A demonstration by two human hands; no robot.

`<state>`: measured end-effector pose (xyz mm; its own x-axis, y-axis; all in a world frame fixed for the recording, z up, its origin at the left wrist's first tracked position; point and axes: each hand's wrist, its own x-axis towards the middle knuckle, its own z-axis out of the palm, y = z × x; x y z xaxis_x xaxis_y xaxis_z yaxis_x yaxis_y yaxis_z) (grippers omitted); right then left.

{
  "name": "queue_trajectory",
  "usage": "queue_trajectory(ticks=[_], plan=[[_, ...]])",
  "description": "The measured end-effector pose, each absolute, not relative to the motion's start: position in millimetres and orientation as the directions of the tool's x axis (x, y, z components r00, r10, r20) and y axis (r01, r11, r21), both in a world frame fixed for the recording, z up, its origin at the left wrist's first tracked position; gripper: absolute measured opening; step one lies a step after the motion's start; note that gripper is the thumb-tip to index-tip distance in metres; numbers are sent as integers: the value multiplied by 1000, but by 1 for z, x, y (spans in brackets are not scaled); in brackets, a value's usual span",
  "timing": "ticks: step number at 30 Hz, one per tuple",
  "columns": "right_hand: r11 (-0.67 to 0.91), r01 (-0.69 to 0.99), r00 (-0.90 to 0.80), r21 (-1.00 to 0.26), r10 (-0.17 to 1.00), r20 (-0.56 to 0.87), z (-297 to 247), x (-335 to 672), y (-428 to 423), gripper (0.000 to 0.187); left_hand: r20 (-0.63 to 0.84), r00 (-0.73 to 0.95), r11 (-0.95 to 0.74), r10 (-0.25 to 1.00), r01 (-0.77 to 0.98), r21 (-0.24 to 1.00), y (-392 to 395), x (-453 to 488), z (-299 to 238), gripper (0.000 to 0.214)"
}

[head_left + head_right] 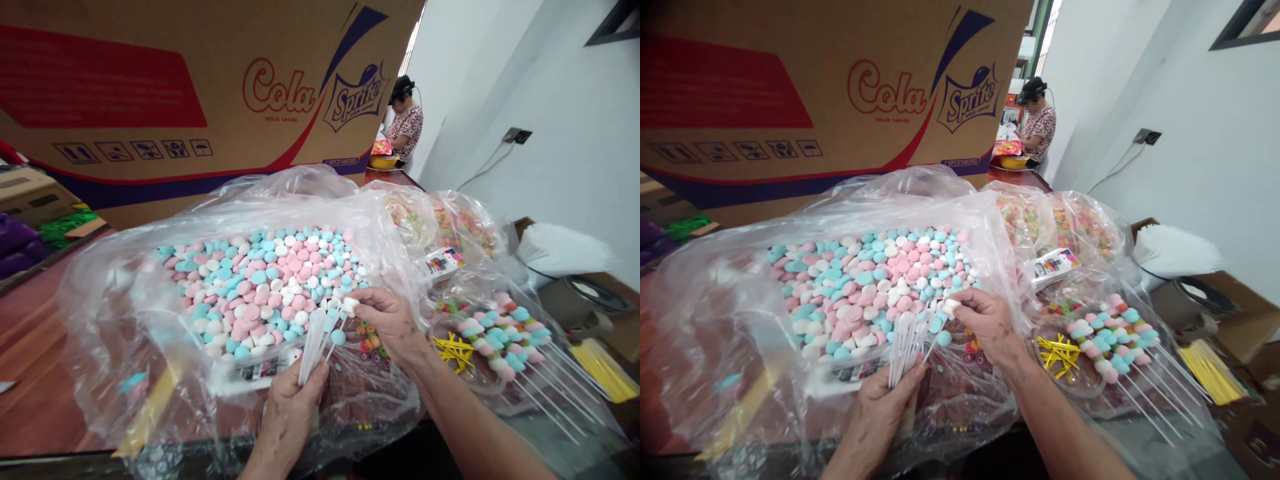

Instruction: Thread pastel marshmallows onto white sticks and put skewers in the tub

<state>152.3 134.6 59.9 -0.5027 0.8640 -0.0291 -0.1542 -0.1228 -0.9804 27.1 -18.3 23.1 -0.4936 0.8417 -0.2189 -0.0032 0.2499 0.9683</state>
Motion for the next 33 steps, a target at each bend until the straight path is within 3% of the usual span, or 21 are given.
queue_trajectory(ticks=[9, 15, 19, 25, 28, 31, 33], plan=[[298, 100, -494, -949, 843, 213, 55, 154, 122, 22, -192, -560, 218, 806, -20, 976, -18, 28, 20, 25], [652, 186, -555, -735, 687, 469, 52, 154, 115, 31, -210, -572, 213, 793, -62, 975, -18, 29, 24, 29], [760, 209, -591, -615, 599, 540, 52, 153, 106, 34, -218, -579, 223, 785, -63, 973, -19, 27, 28, 31], [811, 146, -708, -566, 486, 513, 42, 146, 77, 34, -180, -606, 190, 775, -48, 981, -19, 27, 30, 23], [766, 171, -702, -620, 536, 469, 48, 152, 87, 33, -178, -614, 194, 769, -41, 980, -19, 29, 31, 21], [685, 387, -657, -617, 675, 337, 62, 168, 118, 30, -215, -613, 220, 760, -68, 973, -19, 30, 32, 24], [715, 551, -714, -431, 671, 200, 72, 177, 137, 27, -228, -602, 242, 765, -60, 968, -19, 31, 32, 28]])
